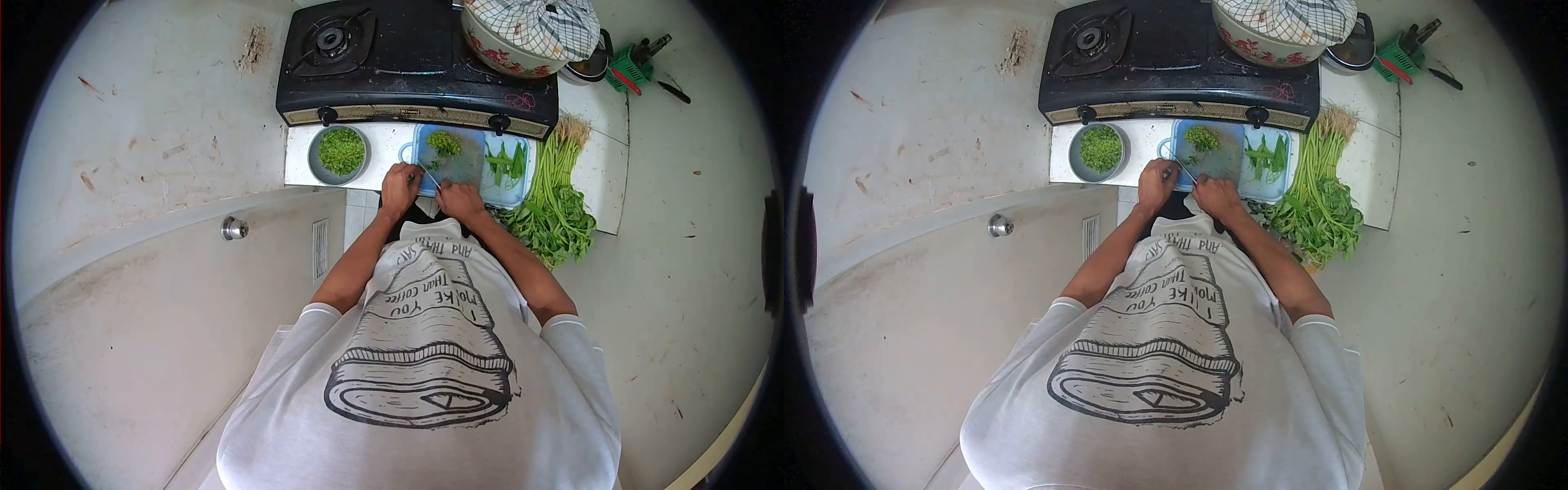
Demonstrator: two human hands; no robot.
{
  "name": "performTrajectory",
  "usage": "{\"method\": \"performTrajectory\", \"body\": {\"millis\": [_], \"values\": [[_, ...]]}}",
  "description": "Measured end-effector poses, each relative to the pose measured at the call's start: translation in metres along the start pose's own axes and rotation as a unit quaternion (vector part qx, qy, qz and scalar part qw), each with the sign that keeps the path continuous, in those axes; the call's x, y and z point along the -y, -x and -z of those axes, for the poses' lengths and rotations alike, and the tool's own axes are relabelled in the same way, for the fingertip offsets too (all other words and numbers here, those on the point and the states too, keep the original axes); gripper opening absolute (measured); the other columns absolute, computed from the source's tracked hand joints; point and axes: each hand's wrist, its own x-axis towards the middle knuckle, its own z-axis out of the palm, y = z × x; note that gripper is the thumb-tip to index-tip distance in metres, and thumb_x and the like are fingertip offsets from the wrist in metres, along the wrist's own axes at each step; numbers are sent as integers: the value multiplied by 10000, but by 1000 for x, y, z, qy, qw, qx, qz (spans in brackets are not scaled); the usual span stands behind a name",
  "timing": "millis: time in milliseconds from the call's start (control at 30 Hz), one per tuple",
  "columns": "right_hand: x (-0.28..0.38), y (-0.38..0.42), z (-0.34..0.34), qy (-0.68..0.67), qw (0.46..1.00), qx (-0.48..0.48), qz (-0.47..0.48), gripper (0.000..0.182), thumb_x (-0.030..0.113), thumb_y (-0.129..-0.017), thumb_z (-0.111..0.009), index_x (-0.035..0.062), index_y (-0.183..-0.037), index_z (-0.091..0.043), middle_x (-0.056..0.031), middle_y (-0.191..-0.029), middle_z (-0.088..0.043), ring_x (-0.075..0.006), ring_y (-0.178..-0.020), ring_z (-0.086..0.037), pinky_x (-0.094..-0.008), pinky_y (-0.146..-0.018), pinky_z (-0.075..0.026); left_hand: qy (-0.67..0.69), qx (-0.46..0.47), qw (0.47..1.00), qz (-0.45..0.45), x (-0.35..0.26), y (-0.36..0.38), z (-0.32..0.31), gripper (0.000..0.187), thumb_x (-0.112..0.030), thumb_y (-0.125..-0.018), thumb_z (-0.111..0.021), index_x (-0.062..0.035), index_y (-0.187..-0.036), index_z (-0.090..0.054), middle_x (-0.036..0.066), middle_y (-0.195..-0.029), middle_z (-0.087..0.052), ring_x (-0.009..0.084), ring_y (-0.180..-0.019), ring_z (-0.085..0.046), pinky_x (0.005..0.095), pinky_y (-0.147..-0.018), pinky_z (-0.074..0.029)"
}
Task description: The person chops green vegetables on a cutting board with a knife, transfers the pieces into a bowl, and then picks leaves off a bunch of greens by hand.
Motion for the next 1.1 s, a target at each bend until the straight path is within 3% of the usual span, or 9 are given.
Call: {"method": "performTrajectory", "body": {"millis": [367,467,567,900,1000,1100], "values": [[0,-8,-10,5,1000,10,5,328,278,-1001,-534,-9,-919,-670,-226,-795,-747,-368,-735,-763,-492,-669,-603,-13,2,1000,-12,5,-1,-5,77,-52,-812,-725,-70,-885,-745,107,-896,-713,324,-906,-665,423,-839,-542],[-2,-6,-11,-14,1000,-3,4,360,304,-1014,-518,-13,-912,-656,-236,-773,-738,-391,-710,-750,-503,-664,-600,33,0,999,25,-2,-1,-2,67,-60,-818,-730,-71,-882,-745,102,-898,-715,324,-905,-665,423,-835,-540],[-1,0,-5,-18,1000,10,-7,343,293,-1007,-526,-10,-924,-664,-235,-811,-745,-389,-742,-756,-501,-693,-604,19,-15,1000,6,-1,-1,-2,95,-92,-847,-722,-58,-923,-768,125,-909,-735,301,-848,-685,412,-809,-542],[-2,1,-10,-25,1000,18,-8,400,331,-1034,-491,-24,-933,-647,-264,-783,-728,-426,-717,-739,-532,-679,-598,-14,4,1000,2,-5,2,2,82,-57,-833,-743,-79,-910,-758,114,-922,-696,331,-942,-658,430,-850,-536],[-1,1,-10,-14,1000,16,-11,344,291,-1007,-519,-22,-964,-657,-240,-824,-751,-381,-757,-765,-497,-689,-610,-12,-12,1000,-13,-5,4,3,100,-54,-833,-750,-81,-929,-764,112,-932,-696,333,-940,-658,429,-853,-538],[-1,-5,-13,-33,999,19,-1,398,328,-1029,-485,-27,-944,-644,-260,-793,-732,-423,-737,-745,-533,-704,-596,-7,-13,1000,-20,-5,6,4,101,-61,-849,-750,-79,-946,-770,113,-948,-701,334,-942,-660,428,-855,-539]]}}
